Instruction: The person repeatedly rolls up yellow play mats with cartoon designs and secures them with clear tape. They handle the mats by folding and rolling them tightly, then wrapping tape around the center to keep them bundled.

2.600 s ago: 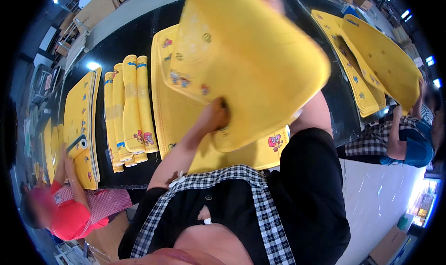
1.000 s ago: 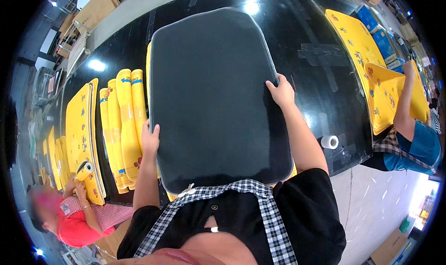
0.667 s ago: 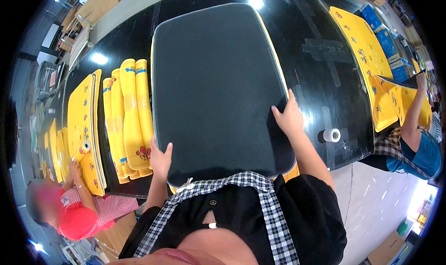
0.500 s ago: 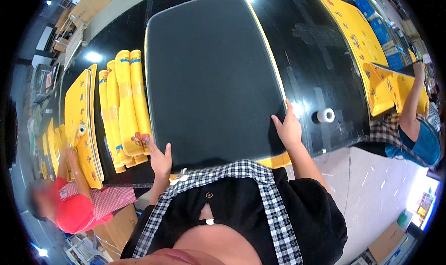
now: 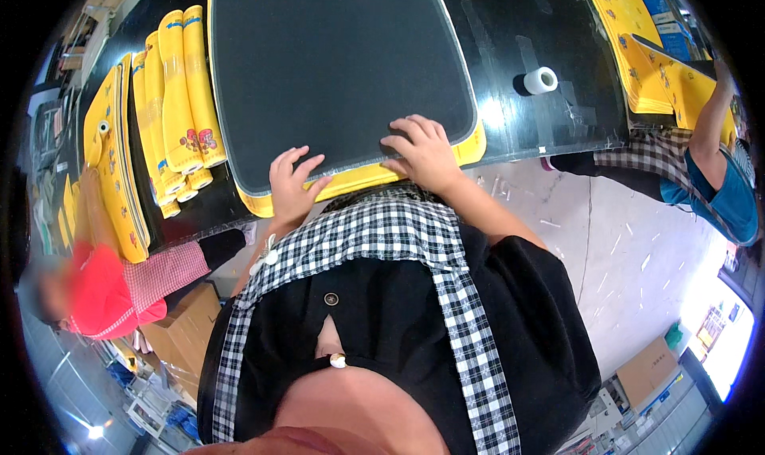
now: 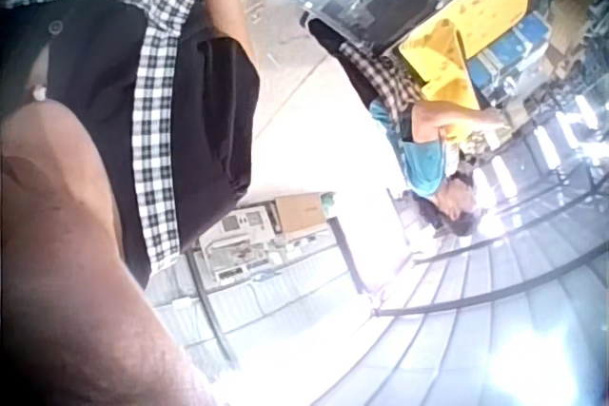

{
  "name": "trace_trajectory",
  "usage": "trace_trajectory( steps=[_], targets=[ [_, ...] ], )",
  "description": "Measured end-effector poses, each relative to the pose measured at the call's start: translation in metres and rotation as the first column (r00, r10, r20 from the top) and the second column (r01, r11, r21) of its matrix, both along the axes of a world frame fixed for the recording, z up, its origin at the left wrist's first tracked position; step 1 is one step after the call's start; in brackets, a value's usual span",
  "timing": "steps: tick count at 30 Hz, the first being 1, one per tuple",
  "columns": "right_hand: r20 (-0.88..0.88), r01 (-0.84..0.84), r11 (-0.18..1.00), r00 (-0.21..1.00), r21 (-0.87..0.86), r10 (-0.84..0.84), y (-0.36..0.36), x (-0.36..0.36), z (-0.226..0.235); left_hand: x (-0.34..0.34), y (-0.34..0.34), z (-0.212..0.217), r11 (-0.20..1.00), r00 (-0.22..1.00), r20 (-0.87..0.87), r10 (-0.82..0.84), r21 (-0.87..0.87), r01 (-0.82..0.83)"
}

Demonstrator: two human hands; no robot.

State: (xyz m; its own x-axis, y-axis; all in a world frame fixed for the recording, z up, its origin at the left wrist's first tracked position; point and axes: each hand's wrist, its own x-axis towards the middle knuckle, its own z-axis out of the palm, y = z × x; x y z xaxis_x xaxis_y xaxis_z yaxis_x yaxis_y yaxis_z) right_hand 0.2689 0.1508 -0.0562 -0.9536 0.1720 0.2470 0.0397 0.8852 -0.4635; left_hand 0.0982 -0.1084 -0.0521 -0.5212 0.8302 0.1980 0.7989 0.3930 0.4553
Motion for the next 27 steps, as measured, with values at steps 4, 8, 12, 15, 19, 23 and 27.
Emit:
trace_trajectory(
  steps=[4, 8, 12, 15, 19, 23, 27],
  targets=[
    [-0.127, -0.043, 0.993, 0.99, 0.108, 0.057, 0.002, -0.008, -0.011, 0.006, 0.001, -0.023, 0.99, 0.986, -0.167, 0.012, 0.139, 0.012],
    [0.015, 0.1, 0.985, 0.994, 0.143, -0.104, -0.005, -0.025, 0.0, -0.003, 0.021, -0.017, 0.999, 0.975, -0.215, 0.049, 0.029, -0.044],
    [0.113, -0.021, 0.934, 0.993, 0.358, -0.021, -0.019, -0.052, 0.026, -0.02, 0.048, 0.008, 0.999, 0.906, -0.422, 0.001, 0.038, 0.017],
    [0.078, -0.042, 0.949, 0.997, 0.311, 0.019, -0.028, -0.053, 0.005, -0.027, 0.046, 0.002, 0.983, 0.939, -0.293, -0.183, -0.06, 0.173],
    [-0.082, 0.07, 0.996, 0.994, 0.059, -0.065, -0.037, -0.044, -0.02, -0.001, 0.033, -0.012, 0.997, 0.943, -0.329, -0.045, 0.037, 0.06],
    [-0.155, 0.108, 0.98, 0.979, -0.166, -0.134, -0.038, -0.039, -0.027, 0.021, 0.027, -0.02, 0.98, 0.986, -0.109, 0.122, 0.172, -0.102],
    [-0.176, 0.044, 0.983, 0.981, -0.18, -0.076, -0.038, -0.034, -0.025, 0.035, 0.029, -0.023, 0.937, 0.964, 0.027, 0.263, 0.232, -0.262]
  ],
)
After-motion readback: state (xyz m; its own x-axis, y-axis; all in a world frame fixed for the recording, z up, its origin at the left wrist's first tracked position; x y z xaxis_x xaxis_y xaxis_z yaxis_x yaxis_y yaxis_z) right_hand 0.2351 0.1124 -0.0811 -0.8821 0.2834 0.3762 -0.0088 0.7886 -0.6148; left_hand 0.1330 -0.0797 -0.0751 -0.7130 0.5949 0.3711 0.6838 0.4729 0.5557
